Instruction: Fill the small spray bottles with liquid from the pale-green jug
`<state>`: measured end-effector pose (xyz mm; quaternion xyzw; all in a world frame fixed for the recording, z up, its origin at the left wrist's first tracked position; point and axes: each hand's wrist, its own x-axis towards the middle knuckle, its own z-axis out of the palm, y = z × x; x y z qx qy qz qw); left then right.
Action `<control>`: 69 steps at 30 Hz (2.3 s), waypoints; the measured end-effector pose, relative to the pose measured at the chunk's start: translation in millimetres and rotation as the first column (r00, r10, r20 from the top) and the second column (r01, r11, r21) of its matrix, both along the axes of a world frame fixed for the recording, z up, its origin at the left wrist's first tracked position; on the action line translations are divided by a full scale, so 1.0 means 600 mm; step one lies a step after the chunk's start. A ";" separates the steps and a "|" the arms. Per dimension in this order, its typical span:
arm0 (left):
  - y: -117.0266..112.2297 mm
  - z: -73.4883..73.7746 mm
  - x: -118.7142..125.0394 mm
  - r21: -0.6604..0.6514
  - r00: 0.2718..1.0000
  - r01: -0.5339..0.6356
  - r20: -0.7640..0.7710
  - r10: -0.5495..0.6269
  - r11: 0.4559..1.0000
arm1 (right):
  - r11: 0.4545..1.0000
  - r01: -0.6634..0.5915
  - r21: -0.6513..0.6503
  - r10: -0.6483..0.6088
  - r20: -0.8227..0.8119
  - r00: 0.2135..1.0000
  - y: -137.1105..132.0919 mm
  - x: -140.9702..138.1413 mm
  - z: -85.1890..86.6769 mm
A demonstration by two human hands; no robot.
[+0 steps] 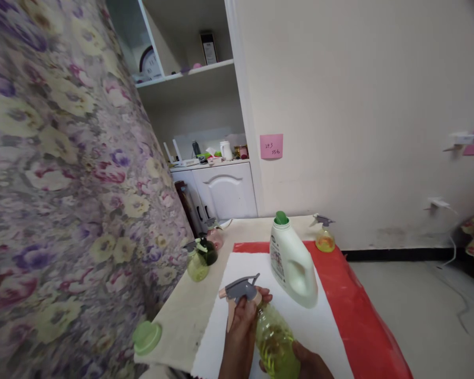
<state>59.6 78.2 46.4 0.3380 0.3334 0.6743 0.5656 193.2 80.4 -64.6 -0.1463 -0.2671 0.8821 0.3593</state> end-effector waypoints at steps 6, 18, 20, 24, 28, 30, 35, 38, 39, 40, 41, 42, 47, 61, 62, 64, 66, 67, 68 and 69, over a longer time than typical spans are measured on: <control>-0.012 0.000 -0.003 0.059 0.998 -0.007 0.056 0.003 0.998 | 0.999 -0.050 -0.001 0.050 0.027 0.998 -0.008 -0.003 0.013; -0.016 0.015 -0.007 0.123 0.998 0.060 0.025 -0.063 0.991 | 0.998 -0.054 0.024 0.054 0.023 0.998 -0.014 -0.009 0.025; -0.017 0.024 -0.001 0.108 0.999 0.031 0.009 -0.032 0.994 | 0.998 -0.058 0.010 0.058 0.005 0.998 -0.015 -0.008 0.023; -0.019 0.039 0.008 0.087 1.000 -0.024 -0.017 0.025 0.996 | 0.999 -0.032 0.035 0.034 -0.039 0.999 -0.015 -0.007 0.024; -0.020 0.050 0.012 0.110 0.998 -0.063 -0.021 0.065 0.992 | 0.994 0.068 0.085 -0.058 -0.119 0.991 -0.017 -0.006 0.035; -0.019 0.053 0.012 0.115 0.998 -0.052 -0.023 0.055 0.992 | 0.991 0.094 0.094 -0.079 -0.150 0.986 -0.019 -0.006 0.040; -0.017 0.052 0.015 0.091 0.999 -0.036 0.021 0.034 0.995 | 0.991 0.110 0.074 -0.092 -0.216 0.972 -0.021 -0.008 0.044; -0.017 0.050 0.018 0.086 0.998 -0.055 0.030 0.053 0.995 | 0.991 0.121 0.059 -0.105 -0.219 0.970 -0.020 -0.009 0.043; -0.016 0.049 0.019 0.082 0.998 -0.062 0.031 0.060 0.995 | 0.990 0.123 0.063 -0.106 -0.223 0.969 -0.020 -0.009 0.043; -0.015 0.048 0.020 0.074 0.997 -0.069 0.034 0.067 0.995 | 0.989 0.128 0.073 -0.108 -0.230 0.967 -0.019 -0.009 0.044; -0.014 0.047 0.021 0.062 0.997 -0.075 0.038 0.073 0.995 | 0.987 0.137 0.088 -0.113 -0.236 0.965 -0.018 -0.010 0.044; -0.014 0.046 0.021 0.049 0.996 -0.080 0.042 0.078 0.996 | 0.983 0.152 0.105 -0.123 -0.241 0.963 -0.017 -0.011 0.045; -0.012 0.041 0.019 0.026 0.996 -0.094 0.003 0.094 0.995 | 0.949 0.288 0.129 -0.250 -0.250 0.935 -0.012 -0.023 0.046; -0.004 0.023 0.001 0.000 0.999 -0.011 0.032 0.011 1.000 | 0.983 0.172 -0.060 -0.178 -0.116 0.977 -0.011 -0.011 0.003; -0.003 0.022 -0.002 0.005 1.000 0.006 0.030 -0.006 1.000 | 0.985 0.140 -0.098 -0.150 -0.101 0.984 -0.010 -0.011 0.001; -0.001 0.019 -0.006 0.017 0.999 0.040 0.028 -0.040 0.999 | 0.984 0.056 -0.172 -0.067 -0.062 0.996 -0.008 -0.011 0.005; 0.000 0.015 -0.007 0.020 0.997 0.071 0.030 -0.072 0.997 | 0.973 -0.006 -0.232 -0.001 -0.028 1.000 -0.007 -0.011 0.013; 0.000 0.014 -0.006 0.017 0.996 0.082 0.039 -0.082 0.996 | 0.968 -0.019 -0.251 0.016 -0.016 1.000 -0.007 -0.012 0.017; 0.000 0.012 -0.004 0.011 0.995 0.090 0.052 -0.091 0.996 | 0.965 -0.026 -0.261 0.026 -0.006 1.000 -0.007 -0.013 0.020; 0.000 0.010 -0.001 0.003 0.993 0.096 0.066 -0.096 0.995 | 0.964 -0.029 -0.266 0.031 0.005 0.999 -0.007 -0.014 0.022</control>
